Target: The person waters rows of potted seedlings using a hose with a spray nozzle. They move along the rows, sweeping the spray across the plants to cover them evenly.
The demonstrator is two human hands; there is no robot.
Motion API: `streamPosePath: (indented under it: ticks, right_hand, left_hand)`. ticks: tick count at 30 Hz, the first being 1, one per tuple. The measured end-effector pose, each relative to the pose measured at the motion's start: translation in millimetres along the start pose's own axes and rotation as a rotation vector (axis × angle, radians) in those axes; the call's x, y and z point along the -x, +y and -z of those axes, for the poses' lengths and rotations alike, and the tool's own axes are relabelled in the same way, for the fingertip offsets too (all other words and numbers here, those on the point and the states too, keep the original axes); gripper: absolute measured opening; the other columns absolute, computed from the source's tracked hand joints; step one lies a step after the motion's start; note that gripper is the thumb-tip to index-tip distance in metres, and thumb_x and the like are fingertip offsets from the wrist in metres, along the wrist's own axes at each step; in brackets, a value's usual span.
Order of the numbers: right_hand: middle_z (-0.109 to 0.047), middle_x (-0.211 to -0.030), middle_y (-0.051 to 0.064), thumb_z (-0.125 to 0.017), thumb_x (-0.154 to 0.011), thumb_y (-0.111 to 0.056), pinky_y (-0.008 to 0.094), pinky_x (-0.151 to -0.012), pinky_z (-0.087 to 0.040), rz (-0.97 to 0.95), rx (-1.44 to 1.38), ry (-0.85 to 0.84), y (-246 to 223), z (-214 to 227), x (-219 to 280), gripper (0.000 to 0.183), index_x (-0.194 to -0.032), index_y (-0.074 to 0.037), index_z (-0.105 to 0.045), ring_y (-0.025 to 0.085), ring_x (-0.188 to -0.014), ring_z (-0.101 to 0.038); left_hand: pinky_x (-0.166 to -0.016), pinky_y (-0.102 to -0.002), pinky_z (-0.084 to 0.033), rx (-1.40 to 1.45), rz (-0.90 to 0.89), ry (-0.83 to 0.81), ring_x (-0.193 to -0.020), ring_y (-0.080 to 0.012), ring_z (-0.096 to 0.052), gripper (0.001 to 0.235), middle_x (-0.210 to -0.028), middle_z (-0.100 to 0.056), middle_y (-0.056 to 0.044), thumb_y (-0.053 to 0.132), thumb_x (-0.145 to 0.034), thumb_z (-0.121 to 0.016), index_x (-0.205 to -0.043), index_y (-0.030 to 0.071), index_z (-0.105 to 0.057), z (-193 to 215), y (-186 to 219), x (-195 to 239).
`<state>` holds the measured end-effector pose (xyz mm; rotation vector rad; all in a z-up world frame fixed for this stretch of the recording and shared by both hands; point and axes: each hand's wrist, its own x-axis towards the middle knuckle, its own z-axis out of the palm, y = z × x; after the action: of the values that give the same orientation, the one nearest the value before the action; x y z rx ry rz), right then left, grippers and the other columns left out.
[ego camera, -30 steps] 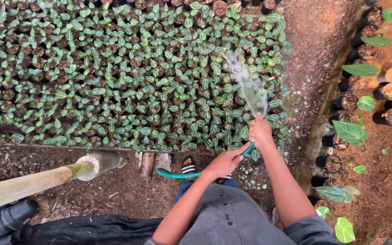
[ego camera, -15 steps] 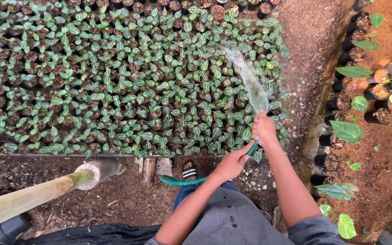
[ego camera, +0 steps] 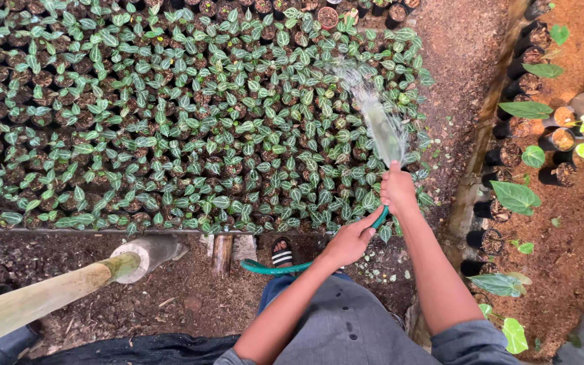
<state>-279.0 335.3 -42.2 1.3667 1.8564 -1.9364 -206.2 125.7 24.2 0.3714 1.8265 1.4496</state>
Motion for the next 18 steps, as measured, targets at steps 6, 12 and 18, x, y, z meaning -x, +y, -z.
streamPosePath:
  ticks: [6, 12, 18]
  right_hand:
    - [-0.035, -0.057, -0.002, -0.040, -0.108, -0.050, 0.031, -0.035, -0.020, -0.002, -0.001, 0.003, -0.2, -1.7, 0.1, 0.049, -0.085, -0.007, -0.046, 0.011, -0.039, -0.026]
    - [-0.036, -0.056, -0.002, -0.039, -0.108, -0.050, 0.031, -0.035, -0.021, -0.002, -0.015, 0.021, -5.4, -1.1, 0.9, 0.049, -0.083, -0.008, -0.045, 0.011, -0.038, -0.027]
    - [-0.032, -0.057, -0.003, -0.039, -0.109, -0.050, 0.031, -0.035, -0.020, 0.023, -0.020, -0.010, -19.5, -0.3, 1.3, 0.049, -0.081, -0.010, -0.043, 0.010, -0.038, -0.025]
  left_hand:
    - [-0.067, -0.037, -0.049, 0.030, 0.021, -0.008, -0.059, -0.0209, -0.051, 0.059, -0.073, -0.059, -0.015, 0.020, -0.103, -0.050, -0.157, 0.040, -0.038, -0.4, -5.9, -0.7]
    - [-0.062, -0.037, -0.047, 0.036, 0.021, -0.010, -0.056, -0.0201, -0.045, 0.059, -0.066, -0.053, -0.015, 0.019, -0.104, -0.050, -0.158, 0.040, -0.039, 2.5, 0.6, -1.9]
    - [-0.061, -0.036, -0.047, 0.043, 0.008, -0.008, -0.055, -0.0182, -0.044, 0.060, -0.065, -0.052, -0.012, 0.019, -0.103, -0.049, -0.158, 0.041, -0.037, 5.7, 10.2, -6.1]
